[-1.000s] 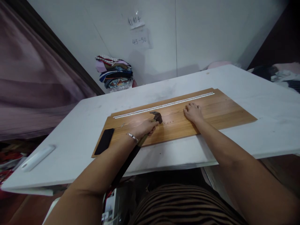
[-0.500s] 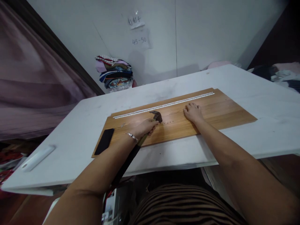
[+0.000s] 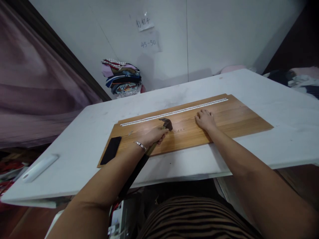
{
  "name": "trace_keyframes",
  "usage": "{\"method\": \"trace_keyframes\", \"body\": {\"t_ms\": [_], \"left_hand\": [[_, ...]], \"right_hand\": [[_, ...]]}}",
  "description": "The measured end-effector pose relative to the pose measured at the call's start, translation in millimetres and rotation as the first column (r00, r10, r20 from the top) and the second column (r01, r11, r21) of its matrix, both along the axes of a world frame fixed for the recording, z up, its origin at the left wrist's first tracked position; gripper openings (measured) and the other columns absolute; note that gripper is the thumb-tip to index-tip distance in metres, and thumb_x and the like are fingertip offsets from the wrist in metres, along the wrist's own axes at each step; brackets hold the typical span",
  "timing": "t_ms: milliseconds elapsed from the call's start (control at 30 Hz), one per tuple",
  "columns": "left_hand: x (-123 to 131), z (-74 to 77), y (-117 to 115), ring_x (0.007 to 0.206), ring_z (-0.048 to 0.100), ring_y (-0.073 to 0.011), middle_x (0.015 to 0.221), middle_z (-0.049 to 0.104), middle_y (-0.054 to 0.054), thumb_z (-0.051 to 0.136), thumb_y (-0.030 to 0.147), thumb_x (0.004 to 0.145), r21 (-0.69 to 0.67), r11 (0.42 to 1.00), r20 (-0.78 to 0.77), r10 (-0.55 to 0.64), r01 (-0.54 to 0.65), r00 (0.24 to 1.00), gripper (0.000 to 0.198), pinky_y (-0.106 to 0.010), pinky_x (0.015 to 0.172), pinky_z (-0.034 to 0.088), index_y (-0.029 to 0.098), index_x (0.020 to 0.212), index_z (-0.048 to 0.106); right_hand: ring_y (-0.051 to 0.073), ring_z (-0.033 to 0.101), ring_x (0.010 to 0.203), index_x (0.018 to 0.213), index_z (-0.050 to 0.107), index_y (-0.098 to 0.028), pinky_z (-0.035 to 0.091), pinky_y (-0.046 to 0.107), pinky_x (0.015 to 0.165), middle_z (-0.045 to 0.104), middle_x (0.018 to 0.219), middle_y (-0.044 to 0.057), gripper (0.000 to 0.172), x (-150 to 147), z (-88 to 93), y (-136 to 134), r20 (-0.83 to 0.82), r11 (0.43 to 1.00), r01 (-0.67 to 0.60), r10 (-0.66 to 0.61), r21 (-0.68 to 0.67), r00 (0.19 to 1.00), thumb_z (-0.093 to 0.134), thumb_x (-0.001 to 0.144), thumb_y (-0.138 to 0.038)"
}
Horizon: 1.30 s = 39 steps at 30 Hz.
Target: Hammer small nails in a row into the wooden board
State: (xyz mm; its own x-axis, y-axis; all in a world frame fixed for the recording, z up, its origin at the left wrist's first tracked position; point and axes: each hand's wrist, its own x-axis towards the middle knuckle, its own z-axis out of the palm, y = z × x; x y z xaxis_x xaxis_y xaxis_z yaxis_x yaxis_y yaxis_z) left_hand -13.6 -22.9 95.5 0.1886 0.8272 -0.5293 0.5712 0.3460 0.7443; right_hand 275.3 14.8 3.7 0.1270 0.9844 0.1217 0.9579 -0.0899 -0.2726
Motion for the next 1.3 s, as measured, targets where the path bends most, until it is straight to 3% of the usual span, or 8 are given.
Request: {"method": "trace_keyframes", "body": {"t_ms": [867,1067,1300], "left_hand": [[0.8,-5.1,-0.8,0.041,0.039,-0.0077,0.055,0.045,0.006,0.055,0.032,0.098,-0.017,1.000,0.007,0.014,-0.014,1.000,0.018,-0.021,0.040,0.031,0.020,0.085,0.054],[2.3,8.1,-0.5,0.040,0.037,-0.0063,0.056,0.045,0.007,0.061,0.028,0.094,-0.035,0.999,0.064,0.033,-0.031,0.997,0.014,-0.020,0.040,0.029,0.019,0.084,0.056],[7.5,25.7,2.3,0.041,0.038,-0.0057,0.056,0.047,0.005,0.053,0.025,0.098,-0.126,0.985,0.166,0.139,-0.119,0.976,0.016,-0.018,0.040,0.029,0.017,0.084,0.055]], "right_hand": [[0.033,0.049,0.126,0.112,0.069,-0.015,0.033,0.050,0.105,0.064,0.130,0.020,0.040,2.1,-4.6,2.9,-0.001,1.000,0.000,0.000,0.019,1.000,0.035,0.100,-0.033],[0.033,0.050,0.127,0.110,0.069,-0.015,0.034,0.050,0.105,0.065,0.129,0.020,0.038,3.1,-6.1,3.6,-0.006,1.000,0.001,-0.001,0.024,1.000,0.036,0.100,-0.033],[0.035,0.053,0.128,0.108,0.070,-0.016,0.036,0.055,0.108,0.067,0.127,0.020,0.035,6.7,-10.3,6.0,-0.102,0.997,0.001,0.008,0.083,0.995,0.042,0.097,-0.035]]}}
